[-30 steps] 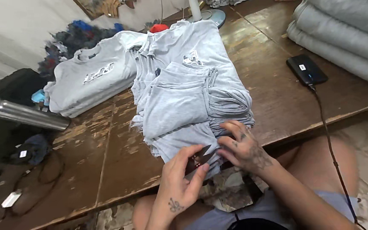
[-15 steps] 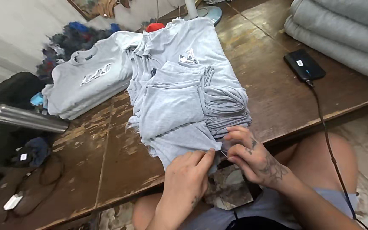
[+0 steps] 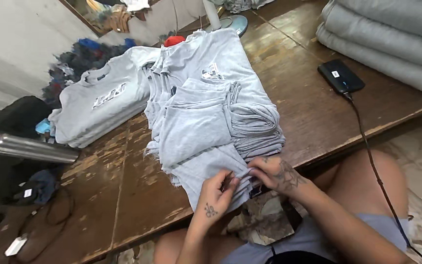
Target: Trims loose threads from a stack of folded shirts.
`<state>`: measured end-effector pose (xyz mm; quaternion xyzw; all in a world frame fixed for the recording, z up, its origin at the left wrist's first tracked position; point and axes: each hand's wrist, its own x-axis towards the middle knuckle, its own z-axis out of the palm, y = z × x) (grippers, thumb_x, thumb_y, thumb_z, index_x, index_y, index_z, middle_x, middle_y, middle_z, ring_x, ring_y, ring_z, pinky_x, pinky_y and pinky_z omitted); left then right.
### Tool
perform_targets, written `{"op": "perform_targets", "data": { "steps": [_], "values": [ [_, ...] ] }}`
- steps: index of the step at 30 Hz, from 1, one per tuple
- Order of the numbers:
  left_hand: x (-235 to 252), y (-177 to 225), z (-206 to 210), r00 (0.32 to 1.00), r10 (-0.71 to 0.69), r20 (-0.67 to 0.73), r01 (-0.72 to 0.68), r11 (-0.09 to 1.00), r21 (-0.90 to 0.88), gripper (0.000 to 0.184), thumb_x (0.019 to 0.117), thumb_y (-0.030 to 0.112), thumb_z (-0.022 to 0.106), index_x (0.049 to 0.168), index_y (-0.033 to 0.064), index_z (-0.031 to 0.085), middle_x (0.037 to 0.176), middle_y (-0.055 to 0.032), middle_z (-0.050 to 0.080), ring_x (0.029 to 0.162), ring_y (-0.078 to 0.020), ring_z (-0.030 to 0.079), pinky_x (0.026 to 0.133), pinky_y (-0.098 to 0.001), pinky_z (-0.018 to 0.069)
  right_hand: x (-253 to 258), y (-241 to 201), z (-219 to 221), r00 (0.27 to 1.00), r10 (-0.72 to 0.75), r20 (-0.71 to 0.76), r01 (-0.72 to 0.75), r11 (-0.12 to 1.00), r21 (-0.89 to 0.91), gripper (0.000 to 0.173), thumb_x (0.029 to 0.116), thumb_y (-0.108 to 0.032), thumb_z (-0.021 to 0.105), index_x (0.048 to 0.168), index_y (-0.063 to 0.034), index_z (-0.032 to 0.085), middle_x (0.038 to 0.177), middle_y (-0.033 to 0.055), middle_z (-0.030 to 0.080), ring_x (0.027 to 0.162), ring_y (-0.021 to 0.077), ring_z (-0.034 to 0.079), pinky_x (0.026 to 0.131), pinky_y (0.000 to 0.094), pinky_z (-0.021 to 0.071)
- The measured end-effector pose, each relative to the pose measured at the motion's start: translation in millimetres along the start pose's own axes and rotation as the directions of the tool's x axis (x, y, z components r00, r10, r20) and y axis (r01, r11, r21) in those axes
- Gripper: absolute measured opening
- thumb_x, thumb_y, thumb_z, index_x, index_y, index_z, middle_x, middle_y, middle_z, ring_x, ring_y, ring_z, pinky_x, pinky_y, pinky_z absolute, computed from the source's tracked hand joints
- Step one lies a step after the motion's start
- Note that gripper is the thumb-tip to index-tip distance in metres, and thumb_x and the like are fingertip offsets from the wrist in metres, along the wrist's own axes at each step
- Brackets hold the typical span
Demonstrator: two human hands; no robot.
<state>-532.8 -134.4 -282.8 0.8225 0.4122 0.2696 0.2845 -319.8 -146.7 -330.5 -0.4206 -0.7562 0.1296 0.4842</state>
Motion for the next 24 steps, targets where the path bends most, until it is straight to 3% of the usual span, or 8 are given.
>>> {"op": "perform_targets", "data": {
  "steps": [3, 5, 6, 10, 13, 17, 20, 24],
  "values": [
    [-5, 4, -8, 0.997, 0.029, 0.071, -0.039, 0.989, 0.143, 0.02, 0.0967, 0.017, 0.06, 0.101, 0.0006, 0.069, 0.075, -0.0059, 0.065, 0.064, -0.0126, 0.061, 0.06, -0.031, 0.052, -10, -2, -20, 0.999, -0.023, 0.049, 0.026, 0.998, -0.06, 0.021, 0.0999, -0.01, 0.057, 0.095, 0.0007, 0.074, 0.085, 0.0141, 0.076, 0.077, 0.0244, 0.075, 0.073, 0.0363, 0.0612],
    [-7, 15, -15, 0.993, 0.058, 0.102, -0.084, 0.958, 0.273, 0.034, 0.0941, 0.022, 0.062, 0.121, 0.0019, 0.066, 0.086, -0.009, 0.07, 0.068, -0.021, 0.066, 0.059, -0.0422, 0.0554, -14, -7, -29, 0.997, -0.055, 0.051, 0.06, 0.993, -0.106, 0.021, 0.0997, -0.011, 0.055, 0.091, -0.0009, 0.071, 0.078, 0.0128, 0.072, 0.07, 0.0245, 0.072, 0.063, 0.0367, 0.059],
    [-6, 20, -19, 0.99, 0.097, 0.107, -0.127, 0.933, 0.337, 0.04, 0.0961, 0.029, 0.059, 0.126, 0.0029, 0.064, 0.09, -0.0091, 0.069, 0.069, -0.022, 0.066, 0.058, -0.0424, 0.0547, -16, -10, -32, 0.997, -0.066, 0.047, 0.071, 0.991, -0.116, 0.021, 0.0993, -0.011, 0.054, 0.09, -0.0016, 0.07, 0.075, 0.0121, 0.071, 0.067, 0.0242, 0.071, 0.06, 0.0369, 0.0579],
    [0, 46, -33, 0.932, 0.325, 0.159, -0.36, 0.786, 0.503, 0.031, 0.0986, 0.027, 0.053, 0.113, 0.0082, 0.072, 0.084, -0.0087, 0.067, 0.071, -0.0252, 0.066, 0.057, -0.0386, 0.0529, -21, -19, -34, 0.996, -0.086, 0.026, 0.089, 0.985, -0.146, 0.024, 0.0992, -0.014, 0.052, 0.086, -0.0036, 0.069, 0.071, 0.0092, 0.068, 0.062, 0.0212, 0.068, 0.054, 0.0355, 0.0543],
    [8, 57, -29, 0.885, 0.405, 0.231, -0.459, 0.671, 0.583, 0.028, 0.0956, 0.018, 0.054, 0.113, 0.0118, 0.074, 0.083, -0.0073, 0.068, 0.07, -0.027, 0.066, 0.055, -0.0389, 0.0501, -21, -23, -32, 0.995, -0.101, -0.018, 0.097, 0.981, -0.168, 0.023, 0.0947, -0.013, 0.053, 0.078, -0.0049, 0.066, 0.063, 0.0072, 0.063, 0.055, 0.0189, 0.063, 0.048, 0.0336, 0.0491],
    [14, 56, -25, 0.863, 0.431, 0.265, -0.49, 0.58, 0.651, 0.027, 0.0904, 0.008, 0.056, 0.109, 0.012, 0.076, 0.077, -0.0066, 0.068, 0.061, -0.0253, 0.064, 0.049, -0.0374, 0.0457, -21, -27, -30, 0.995, -0.095, -0.041, 0.086, 0.98, -0.181, 0.022, 0.0918, -0.012, 0.053, 0.075, -0.0052, 0.065, 0.06, 0.0062, 0.06, 0.052, 0.0179, 0.061, 0.045, 0.0327, 0.0463],
    [11, 61, -26, 0.862, 0.438, 0.254, -0.489, 0.592, 0.64, 0.027, 0.0952, 0.013, 0.054, 0.112, 0.0125, 0.075, 0.079, -0.0063, 0.067, 0.063, -0.0251, 0.062, 0.051, -0.037, 0.0449, -22, -30, -28, 0.994, -0.084, -0.067, 0.071, 0.983, -0.172, 0.022, 0.0904, -0.012, 0.053, 0.072, -0.0058, 0.063, 0.058, 0.0053, 0.058, 0.05, 0.0163, 0.059, 0.044, 0.0315, 0.0447],
    [6, 57, -22, 0.88, 0.417, 0.228, -0.449, 0.572, 0.687, 0.028, 0.0891, 0.006, 0.057, 0.109, 0.0117, 0.076, 0.077, -0.0072, 0.067, 0.059, -0.0252, 0.062, 0.048, -0.0365, 0.0444, -20, -31, -22, 0.991, -0.088, -0.103, 0.074, 0.989, -0.128, 0.022, 0.0901, -0.011, 0.053, 0.071, -0.0056, 0.062, 0.057, 0.0055, 0.057, 0.049, 0.0146, 0.056, 0.044, 0.0292, 0.0434]
  ]
}}
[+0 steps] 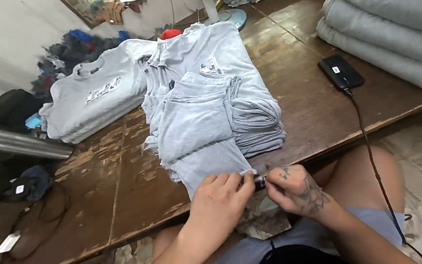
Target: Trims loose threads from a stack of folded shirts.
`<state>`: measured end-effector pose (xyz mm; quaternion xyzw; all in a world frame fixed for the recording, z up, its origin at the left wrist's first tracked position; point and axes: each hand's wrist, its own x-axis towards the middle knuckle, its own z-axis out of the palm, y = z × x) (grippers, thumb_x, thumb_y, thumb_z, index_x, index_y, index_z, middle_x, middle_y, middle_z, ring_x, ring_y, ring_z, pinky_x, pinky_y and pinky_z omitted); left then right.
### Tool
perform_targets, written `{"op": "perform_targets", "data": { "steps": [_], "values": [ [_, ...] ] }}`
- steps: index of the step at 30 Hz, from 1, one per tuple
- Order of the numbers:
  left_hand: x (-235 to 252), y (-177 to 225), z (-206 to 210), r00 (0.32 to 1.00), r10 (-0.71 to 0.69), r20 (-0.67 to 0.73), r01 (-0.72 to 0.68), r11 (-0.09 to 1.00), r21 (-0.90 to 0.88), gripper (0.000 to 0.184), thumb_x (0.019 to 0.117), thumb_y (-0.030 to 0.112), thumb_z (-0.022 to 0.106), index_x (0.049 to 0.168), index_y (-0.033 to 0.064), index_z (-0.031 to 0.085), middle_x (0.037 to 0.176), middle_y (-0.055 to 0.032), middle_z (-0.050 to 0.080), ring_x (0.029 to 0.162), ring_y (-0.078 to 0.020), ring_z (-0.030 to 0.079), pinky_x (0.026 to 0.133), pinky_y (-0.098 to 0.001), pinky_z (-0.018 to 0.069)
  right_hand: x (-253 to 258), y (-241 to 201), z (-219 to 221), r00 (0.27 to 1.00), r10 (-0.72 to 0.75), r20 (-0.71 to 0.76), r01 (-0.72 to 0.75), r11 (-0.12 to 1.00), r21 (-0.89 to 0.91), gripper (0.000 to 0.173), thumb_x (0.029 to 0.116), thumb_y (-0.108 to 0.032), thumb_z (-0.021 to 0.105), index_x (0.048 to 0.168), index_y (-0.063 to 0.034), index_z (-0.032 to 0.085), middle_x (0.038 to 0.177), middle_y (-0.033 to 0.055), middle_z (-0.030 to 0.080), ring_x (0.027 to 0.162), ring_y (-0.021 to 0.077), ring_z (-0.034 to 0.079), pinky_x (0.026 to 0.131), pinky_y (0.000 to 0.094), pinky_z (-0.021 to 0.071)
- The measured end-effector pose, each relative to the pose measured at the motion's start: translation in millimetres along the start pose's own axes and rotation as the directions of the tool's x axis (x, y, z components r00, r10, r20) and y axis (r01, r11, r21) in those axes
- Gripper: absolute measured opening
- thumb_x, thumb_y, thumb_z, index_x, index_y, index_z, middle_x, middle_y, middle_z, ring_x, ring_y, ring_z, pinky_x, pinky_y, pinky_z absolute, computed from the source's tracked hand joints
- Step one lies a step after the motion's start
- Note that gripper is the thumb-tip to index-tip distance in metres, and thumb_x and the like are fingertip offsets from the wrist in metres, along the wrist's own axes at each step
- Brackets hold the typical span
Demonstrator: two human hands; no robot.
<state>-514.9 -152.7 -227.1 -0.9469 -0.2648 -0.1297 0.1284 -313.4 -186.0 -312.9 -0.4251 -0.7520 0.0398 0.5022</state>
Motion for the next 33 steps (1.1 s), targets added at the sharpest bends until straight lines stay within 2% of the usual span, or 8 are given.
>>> {"op": "perform_targets", "data": {
  "steps": [5, 9, 12, 14, 17, 20, 24, 33],
  "values": [
    [-3, 0, -3, 0.999, -0.039, -0.018, 0.039, 0.999, -0.009, 0.027, 0.096, 0.016, 0.055, 0.114, 0.0121, 0.075, 0.081, -0.0067, 0.068, 0.063, -0.0254, 0.063, 0.051, -0.0366, 0.0445, 0, -1, -3, 1.0, 0.001, -0.014, 0.0, 0.995, 0.104, 0.021, 0.0926, -0.01, 0.053, 0.075, -0.0035, 0.063, 0.06, 0.0063, 0.059, 0.052, 0.0127, 0.057, 0.048, 0.0253, 0.0453],
    [-4, -7, 7, 0.994, -0.105, 0.014, 0.105, 0.994, -0.041, 0.028, 0.0904, 0.009, 0.056, 0.11, 0.0113, 0.077, 0.078, -0.0086, 0.069, 0.06, -0.0268, 0.066, 0.048, -0.0392, 0.0483, -1, -6, -13, 0.988, -0.115, 0.101, 0.08, 0.95, 0.302, 0.025, 0.0969, -0.015, 0.051, 0.078, -0.0048, 0.064, 0.063, 0.0049, 0.06, 0.057, 0.0113, 0.058, 0.054, 0.0235, 0.0477],
    [-16, -18, -2, 0.978, -0.207, -0.021, 0.197, 0.952, -0.233, 0.031, 0.1004, 0.026, 0.054, 0.117, 0.0081, 0.072, 0.086, -0.0091, 0.07, 0.069, -0.0233, 0.068, 0.056, -0.0381, 0.0538, -3, 2, -21, 0.97, -0.073, 0.23, 0.029, 0.981, 0.19, 0.05, 0.1062, -0.04, 0.047, 0.07, -0.0083, 0.059, 0.056, 0.0024, 0.053, 0.05, 0.0134, 0.054, 0.046, 0.0293, 0.0423],
    [-23, -22, -2, 0.966, -0.247, -0.078, 0.208, 0.919, -0.335, 0.035, 0.1017, 0.032, 0.055, 0.12, 0.0065, 0.069, 0.087, -0.0095, 0.069, 0.069, -0.0185, 0.064, 0.057, -0.0325, 0.0505, 4, 10, -15, 0.975, 0.04, 0.219, -0.05, 0.998, 0.041, 0.062, 0.1005, -0.059, 0.048, 0.071, -0.0058, 0.061, 0.056, 0.0056, 0.054, 0.049, 0.0179, 0.056, 0.044, 0.0348, 0.0437],
    [-23, -19, 0, 0.958, -0.278, -0.075, 0.23, 0.895, -0.381, 0.039, 0.1007, 0.036, 0.057, 0.124, 0.0073, 0.068, 0.089, -0.0097, 0.067, 0.069, -0.0169, 0.063, 0.057, -0.0311, 0.05, 15, 19, 15, 0.967, 0.155, 0.202, -0.155, 0.988, -0.017, 0.041, 0.0924, -0.04, 0.069, 0.087, 0.0008, 0.073, 0.076, 0.0155, 0.07, 0.066, 0.0298, 0.071, 0.059, 0.0472, 0.0572],
    [-24, -15, 2, 0.961, -0.272, -0.041, 0.241, 0.905, -0.351, 0.039, 0.098, 0.035, 0.057, 0.124, 0.0077, 0.068, 0.085, -0.0079, 0.066, 0.065, -0.0177, 0.061, 0.053, -0.0328, 0.0491, 14, 21, 32, 0.979, 0.143, 0.148, -0.164, 0.976, 0.142, 0.013, 0.0855, -0.009, 0.067, 0.087, 0.0022, 0.073, 0.083, 0.0169, 0.073, 0.074, 0.03, 0.073, 0.068, 0.0456, 0.0592],
    [-38, -18, -7, 0.96, -0.279, -0.009, 0.265, 0.919, -0.292, 0.034, 0.0981, 0.032, 0.053, 0.118, 0.0075, 0.067, 0.084, -0.0067, 0.066, 0.065, -0.0167, 0.063, 0.053, -0.0324, 0.0499, -1, 19, 2, 0.966, 0.137, 0.221, -0.185, 0.96, 0.21, 0.023, 0.098, -0.017, 0.059, 0.087, -0.0025, 0.072, 0.082, 0.0116, 0.073, 0.077, 0.0222, 0.071, 0.074, 0.0371, 0.0572],
    [-20, 1, 11, 0.99, -0.123, -0.068, 0.105, 0.97, -0.218, 0.027, 0.0941, 0.015, 0.056, 0.113, 0.0103, 0.075, 0.088, -0.0098, 0.072, 0.073, -0.0264, 0.069, 0.058, -0.0388, 0.0524, -1, -1, -10, 0.988, 0.023, 0.153, -0.042, 0.991, 0.124, 0.025, 0.1001, -0.018, 0.055, 0.086, -0.005, 0.07, 0.077, 0.0084, 0.071, 0.072, 0.0192, 0.069, 0.067, 0.0317, 0.0552]
  ]
}}
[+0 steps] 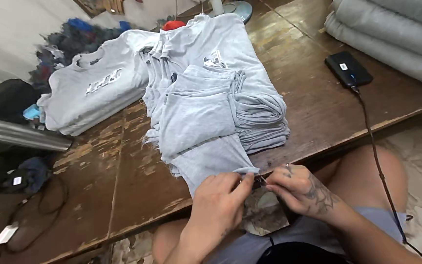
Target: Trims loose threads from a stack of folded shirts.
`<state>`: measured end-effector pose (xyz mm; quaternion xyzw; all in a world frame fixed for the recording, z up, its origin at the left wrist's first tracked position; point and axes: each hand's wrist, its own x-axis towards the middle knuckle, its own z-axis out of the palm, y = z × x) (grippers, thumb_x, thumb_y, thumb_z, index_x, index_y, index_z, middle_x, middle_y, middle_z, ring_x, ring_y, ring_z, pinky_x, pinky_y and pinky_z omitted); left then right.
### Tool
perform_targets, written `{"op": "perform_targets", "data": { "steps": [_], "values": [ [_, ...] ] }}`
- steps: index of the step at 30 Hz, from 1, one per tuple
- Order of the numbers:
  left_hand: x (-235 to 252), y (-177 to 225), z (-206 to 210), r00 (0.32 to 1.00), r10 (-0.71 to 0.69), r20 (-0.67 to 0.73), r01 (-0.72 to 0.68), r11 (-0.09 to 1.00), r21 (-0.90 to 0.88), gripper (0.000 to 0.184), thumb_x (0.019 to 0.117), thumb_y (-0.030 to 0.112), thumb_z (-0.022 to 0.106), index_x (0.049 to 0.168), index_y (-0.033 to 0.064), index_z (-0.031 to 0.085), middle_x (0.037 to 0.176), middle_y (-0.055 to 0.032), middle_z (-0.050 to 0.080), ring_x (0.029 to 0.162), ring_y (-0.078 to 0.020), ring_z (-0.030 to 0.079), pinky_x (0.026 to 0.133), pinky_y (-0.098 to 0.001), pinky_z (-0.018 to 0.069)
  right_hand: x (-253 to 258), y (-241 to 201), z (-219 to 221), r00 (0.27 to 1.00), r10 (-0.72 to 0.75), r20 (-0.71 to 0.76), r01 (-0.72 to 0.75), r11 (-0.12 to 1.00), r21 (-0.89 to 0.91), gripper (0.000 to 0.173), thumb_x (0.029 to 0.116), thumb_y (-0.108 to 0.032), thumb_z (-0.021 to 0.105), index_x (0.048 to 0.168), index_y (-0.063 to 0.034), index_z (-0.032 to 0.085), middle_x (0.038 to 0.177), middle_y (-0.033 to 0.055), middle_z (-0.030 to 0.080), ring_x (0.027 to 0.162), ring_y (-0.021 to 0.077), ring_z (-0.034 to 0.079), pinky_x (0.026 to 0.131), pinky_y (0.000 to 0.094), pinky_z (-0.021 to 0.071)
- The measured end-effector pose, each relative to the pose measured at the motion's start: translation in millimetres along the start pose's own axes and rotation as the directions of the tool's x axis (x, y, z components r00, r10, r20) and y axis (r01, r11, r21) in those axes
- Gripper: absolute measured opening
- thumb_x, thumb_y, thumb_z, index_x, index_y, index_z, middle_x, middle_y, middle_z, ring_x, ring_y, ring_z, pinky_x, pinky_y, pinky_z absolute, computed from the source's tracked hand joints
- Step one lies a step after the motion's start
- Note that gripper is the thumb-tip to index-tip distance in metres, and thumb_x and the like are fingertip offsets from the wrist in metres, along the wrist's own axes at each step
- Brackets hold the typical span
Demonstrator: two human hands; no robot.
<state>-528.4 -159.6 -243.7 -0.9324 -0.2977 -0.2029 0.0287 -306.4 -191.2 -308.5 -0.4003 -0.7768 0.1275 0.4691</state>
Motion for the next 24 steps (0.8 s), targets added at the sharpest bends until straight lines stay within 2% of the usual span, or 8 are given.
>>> {"op": "perform_targets", "data": {
  "steps": [7, 11, 14, 16, 19, 20, 21, 24],
  "values": [
    [-8, -14, 3, 0.992, -0.121, -0.025, 0.118, 0.987, -0.105, 0.028, 0.0981, 0.023, 0.057, 0.114, 0.0061, 0.073, 0.088, -0.0109, 0.071, 0.074, -0.0234, 0.069, 0.06, -0.0376, 0.0548, -11, -6, -13, 0.988, -0.055, 0.146, 0.039, 0.993, 0.113, 0.039, 0.1046, -0.033, 0.052, 0.081, -0.0069, 0.068, 0.069, 0.0049, 0.066, 0.064, 0.0145, 0.064, 0.06, 0.0287, 0.0507],
    [-23, -25, 7, 0.945, -0.328, -0.005, 0.308, 0.893, -0.329, 0.049, 0.0977, 0.044, 0.061, 0.116, -0.0011, 0.065, 0.073, -0.003, 0.058, 0.06, -0.0073, 0.051, 0.055, -0.0224, 0.0443, -12, 0, -12, 0.986, -0.057, 0.159, 0.043, 0.995, 0.086, 0.039, 0.1039, -0.035, 0.053, 0.083, -0.0069, 0.071, 0.072, 0.0058, 0.068, 0.066, 0.016, 0.066, 0.062, 0.0304, 0.0521],
    [-29, -43, -6, 0.91, -0.323, 0.259, 0.389, 0.88, -0.271, 0.034, 0.0921, 0.033, 0.069, 0.103, 0.0011, 0.067, 0.07, -0.0091, 0.064, 0.059, -0.0242, 0.064, 0.053, -0.0481, 0.0532, 0, -2, -10, 0.992, -0.113, 0.062, 0.107, 0.991, 0.08, 0.035, 0.0994, -0.028, 0.057, 0.07, -0.0081, 0.061, 0.062, 0.0057, 0.059, 0.06, 0.0172, 0.059, 0.059, 0.0305, 0.0477],
    [-36, -65, -33, 0.868, -0.493, -0.061, 0.444, 0.824, -0.351, 0.016, 0.0923, 0.016, 0.065, 0.094, 0.0004, 0.069, 0.075, -0.0039, 0.067, 0.065, -0.0131, 0.065, 0.062, -0.0355, 0.0562, 14, -11, -4, 0.981, -0.185, 0.06, 0.176, 0.975, 0.135, 0.026, 0.0958, -0.021, 0.058, 0.073, -0.0089, 0.06, 0.066, 0.0066, 0.058, 0.066, 0.0208, 0.059, 0.066, 0.0336, 0.0483],
    [-21, -85, -76, 0.18, -0.697, -0.694, 0.158, 0.717, -0.679, 0.01, 0.1051, 0.003, 0.039, 0.1, 0.0071, 0.046, 0.065, 0.0053, 0.053, 0.053, -0.0048, 0.054, 0.051, -0.0205, 0.0502, 48, -25, 14, 0.939, -0.292, 0.181, 0.266, 0.951, 0.155, 0.013, 0.0938, -0.012, 0.057, 0.097, -0.0082, 0.07, 0.092, 0.0118, 0.069, 0.092, 0.029, 0.068, 0.085, 0.0436, 0.0552],
    [-8, -81, -84, 0.102, -0.671, -0.735, 0.067, 0.741, -0.668, 0.014, 0.1066, 0.006, 0.034, 0.1, 0.0117, 0.045, 0.063, 0.0081, 0.049, 0.05, -0.0042, 0.05, 0.048, -0.0195, 0.0473, 65, -25, 21, 0.922, -0.309, 0.232, 0.289, 0.95, 0.115, 0.015, 0.0937, -0.012, 0.06, 0.103, -0.0077, 0.071, 0.1, 0.0143, 0.071, 0.1, 0.0328, 0.069, 0.093, 0.0498, 0.054],
    [-2, -70, -80, 0.201, -0.627, -0.753, 0.038, 0.773, -0.633, 0.012, 0.1072, 0.012, 0.038, 0.101, 0.016, 0.047, 0.064, 0.011, 0.052, 0.051, -0.0026, 0.053, 0.049, -0.0191, 0.0483, 84, -22, 28, 0.909, -0.312, 0.275, 0.308, 0.95, 0.059, 0.018, 0.0933, -0.014, 0.063, 0.107, -0.0065, 0.072, 0.109, 0.0172, 0.072, 0.11, 0.0369, 0.069, 0.099, 0.0562, 0.0513],
    [-5, -37, -45, 0.769, -0.416, -0.485, 0.123, 0.841, -0.527, 0.015, 0.1036, 0.035, 0.059, 0.104, 0.0212, 0.067, 0.083, 0.0148, 0.066, 0.07, 0.008, 0.06, 0.062, -0.0109, 0.0507, 146, 1, 53, 0.911, -0.241, 0.334, 0.313, 0.933, -0.18, 0.029, 0.0998, -0.03, 0.062, 0.118, -0.0115, 0.075, 0.127, 0.0171, 0.07, 0.133, 0.0402, 0.057, 0.111, 0.0676, 0.0384]
  ]
}}
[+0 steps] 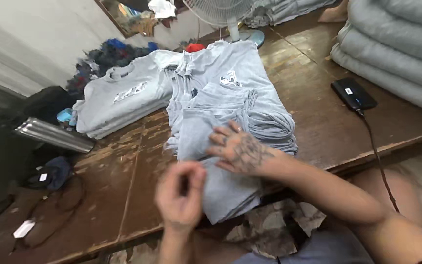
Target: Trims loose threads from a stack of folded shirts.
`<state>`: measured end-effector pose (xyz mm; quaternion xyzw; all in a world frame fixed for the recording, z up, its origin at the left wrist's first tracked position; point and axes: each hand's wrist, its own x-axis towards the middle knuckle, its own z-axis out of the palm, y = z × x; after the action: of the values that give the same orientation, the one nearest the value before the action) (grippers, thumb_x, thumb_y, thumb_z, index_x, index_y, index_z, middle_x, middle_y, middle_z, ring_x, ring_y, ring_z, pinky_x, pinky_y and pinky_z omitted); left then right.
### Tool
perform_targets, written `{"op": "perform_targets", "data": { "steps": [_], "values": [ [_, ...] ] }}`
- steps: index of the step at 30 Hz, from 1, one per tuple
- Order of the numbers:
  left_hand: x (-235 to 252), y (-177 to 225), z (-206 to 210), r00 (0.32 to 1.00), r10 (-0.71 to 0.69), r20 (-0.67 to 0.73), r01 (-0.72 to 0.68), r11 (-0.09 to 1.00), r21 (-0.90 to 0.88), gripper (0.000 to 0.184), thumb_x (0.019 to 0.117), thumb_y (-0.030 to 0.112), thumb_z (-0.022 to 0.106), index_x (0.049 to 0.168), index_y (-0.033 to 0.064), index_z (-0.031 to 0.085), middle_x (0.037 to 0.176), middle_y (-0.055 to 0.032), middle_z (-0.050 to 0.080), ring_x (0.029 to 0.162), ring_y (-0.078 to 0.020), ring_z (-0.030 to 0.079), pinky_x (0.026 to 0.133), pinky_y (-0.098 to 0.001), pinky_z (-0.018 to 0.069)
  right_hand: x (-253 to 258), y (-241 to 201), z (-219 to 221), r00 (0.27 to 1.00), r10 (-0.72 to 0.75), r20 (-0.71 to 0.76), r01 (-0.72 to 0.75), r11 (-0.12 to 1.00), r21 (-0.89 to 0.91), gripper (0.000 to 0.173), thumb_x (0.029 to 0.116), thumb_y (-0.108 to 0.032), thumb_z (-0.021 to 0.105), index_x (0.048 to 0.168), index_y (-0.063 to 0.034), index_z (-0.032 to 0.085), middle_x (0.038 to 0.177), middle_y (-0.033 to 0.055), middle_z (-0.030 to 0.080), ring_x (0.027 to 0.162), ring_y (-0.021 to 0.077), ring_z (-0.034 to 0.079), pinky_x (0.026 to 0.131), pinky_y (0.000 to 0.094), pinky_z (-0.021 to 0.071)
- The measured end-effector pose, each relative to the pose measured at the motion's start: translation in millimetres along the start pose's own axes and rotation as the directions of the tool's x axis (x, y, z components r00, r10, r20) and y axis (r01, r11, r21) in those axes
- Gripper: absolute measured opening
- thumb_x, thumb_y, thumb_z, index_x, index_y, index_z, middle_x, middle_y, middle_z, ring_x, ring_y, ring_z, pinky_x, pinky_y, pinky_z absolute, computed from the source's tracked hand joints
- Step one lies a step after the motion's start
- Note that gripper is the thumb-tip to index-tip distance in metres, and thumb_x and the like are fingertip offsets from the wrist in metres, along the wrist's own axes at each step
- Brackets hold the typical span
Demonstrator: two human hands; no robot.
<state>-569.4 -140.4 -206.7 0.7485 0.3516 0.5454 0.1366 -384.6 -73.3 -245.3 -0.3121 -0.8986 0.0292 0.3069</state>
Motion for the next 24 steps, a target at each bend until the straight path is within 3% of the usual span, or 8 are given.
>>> {"op": "perform_targets", "data": {
  "steps": [3, 7, 9, 11, 13, 17, 20, 24],
  "values": [
    [-34, -24, 10, 0.874, -0.083, 0.479, 0.061, 0.996, 0.063, 0.03, 0.103, 0.032, 0.057, 0.108, 0.0049, 0.069, 0.066, 0.0012, 0.054, 0.054, -0.0001, 0.047, 0.051, -0.0157, 0.0411, 51, 51, 16, 0.944, 0.255, 0.207, -0.242, 0.966, -0.086, 0.052, 0.1037, -0.054, 0.048, 0.147, -0.0264, 0.058, 0.157, 0.0212, 0.046, 0.149, 0.0478, 0.033, 0.115, 0.0782, 0.0157],
    [-73, -51, 15, 0.826, -0.217, 0.521, 0.171, 0.976, 0.137, 0.022, 0.0968, 0.023, 0.063, 0.1, 0.003, 0.072, 0.072, -0.0017, 0.065, 0.059, -0.0035, 0.057, 0.056, -0.0201, 0.0492, 76, 81, 19, 0.873, 0.312, 0.374, -0.342, 0.94, 0.014, 0.066, 0.1014, -0.064, 0.046, 0.157, -0.0289, 0.044, 0.162, 0.0242, 0.035, 0.149, 0.0497, 0.032, 0.113, 0.0795, 0.0174],
    [-79, -53, 9, 0.861, -0.235, 0.451, 0.23, 0.971, 0.069, 0.022, 0.0989, 0.022, 0.06, 0.099, 0.003, 0.071, 0.073, 0.0022, 0.064, 0.061, 0.0028, 0.055, 0.057, -0.0142, 0.0476, 60, 86, -3, 0.94, 0.222, 0.258, -0.271, 0.947, 0.171, 0.054, 0.1035, -0.05, 0.054, 0.146, -0.0166, 0.059, 0.152, 0.0206, 0.052, 0.141, 0.0391, 0.048, 0.116, 0.065, 0.0316],
    [-84, -56, 4, 0.885, -0.249, 0.395, 0.274, 0.962, -0.008, 0.024, 0.101, 0.027, 0.059, 0.1, 0.0057, 0.07, 0.073, 0.0066, 0.062, 0.062, 0.0076, 0.053, 0.057, -0.0101, 0.0455, 25, 89, -30, 0.988, 0.123, -0.091, -0.102, 0.972, 0.212, 0.033, 0.1004, -0.033, 0.062, 0.101, -0.0023, 0.076, 0.119, 0.0177, 0.07, 0.114, 0.0306, 0.066, 0.099, 0.0501, 0.0512],
    [-88, -57, 4, 0.898, -0.242, 0.369, 0.279, 0.959, -0.052, 0.026, 0.1025, 0.032, 0.058, 0.099, 0.0082, 0.069, 0.073, 0.0083, 0.061, 0.062, 0.0094, 0.052, 0.056, -0.0085, 0.0436, -23, 75, -53, 0.935, 0.088, -0.343, -0.054, 0.993, 0.107, 0.03, 0.098, -0.025, 0.062, 0.079, -0.0026, 0.067, 0.101, 0.0146, 0.069, 0.103, 0.0275, 0.066, 0.089, 0.0437, 0.0535],
    [-79, -54, 11, 0.915, -0.175, 0.365, 0.207, 0.977, -0.051, 0.026, 0.1028, 0.027, 0.057, 0.097, 0.0044, 0.068, 0.072, 0.0034, 0.06, 0.062, 0.007, 0.051, 0.058, -0.0086, 0.0425, -106, 37, -35, 0.932, 0.162, -0.324, -0.21, 0.971, -0.118, 0.017, 0.0977, -0.019, 0.058, 0.095, -0.0086, 0.071, 0.127, 0.0195, 0.067, 0.133, 0.0416, 0.053, 0.111, 0.0598, 0.0399],
    [-70, -55, 23, 0.918, -0.145, 0.368, 0.169, 0.985, -0.033, 0.026, 0.1029, 0.025, 0.056, 0.096, 0.0028, 0.068, 0.071, 0.0013, 0.059, 0.063, 0.0051, 0.051, 0.059, -0.0094, 0.0425, -125, 52, 11, 0.92, 0.218, -0.326, -0.293, 0.934, -0.204, 0.024, 0.0972, -0.034, 0.063, 0.101, -0.0146, 0.077, 0.142, 0.0221, 0.059, 0.142, 0.0486, 0.044, 0.112, 0.0708, 0.0317],
    [-68, -55, 29, 0.912, -0.161, 0.377, 0.172, 0.985, 0.006, 0.026, 0.1012, 0.024, 0.057, 0.094, 0.0015, 0.07, 0.073, -0.0005, 0.063, 0.064, 0.0036, 0.054, 0.06, -0.0109, 0.0449, -122, 43, 12, 0.838, 0.275, -0.471, -0.254, 0.961, 0.11, 0.024, 0.1022, -0.029, 0.06, 0.091, -0.0147, 0.074, 0.128, 0.0107, 0.069, 0.143, 0.0356, 0.046, 0.12, 0.0614, 0.0258]
  ]
}}
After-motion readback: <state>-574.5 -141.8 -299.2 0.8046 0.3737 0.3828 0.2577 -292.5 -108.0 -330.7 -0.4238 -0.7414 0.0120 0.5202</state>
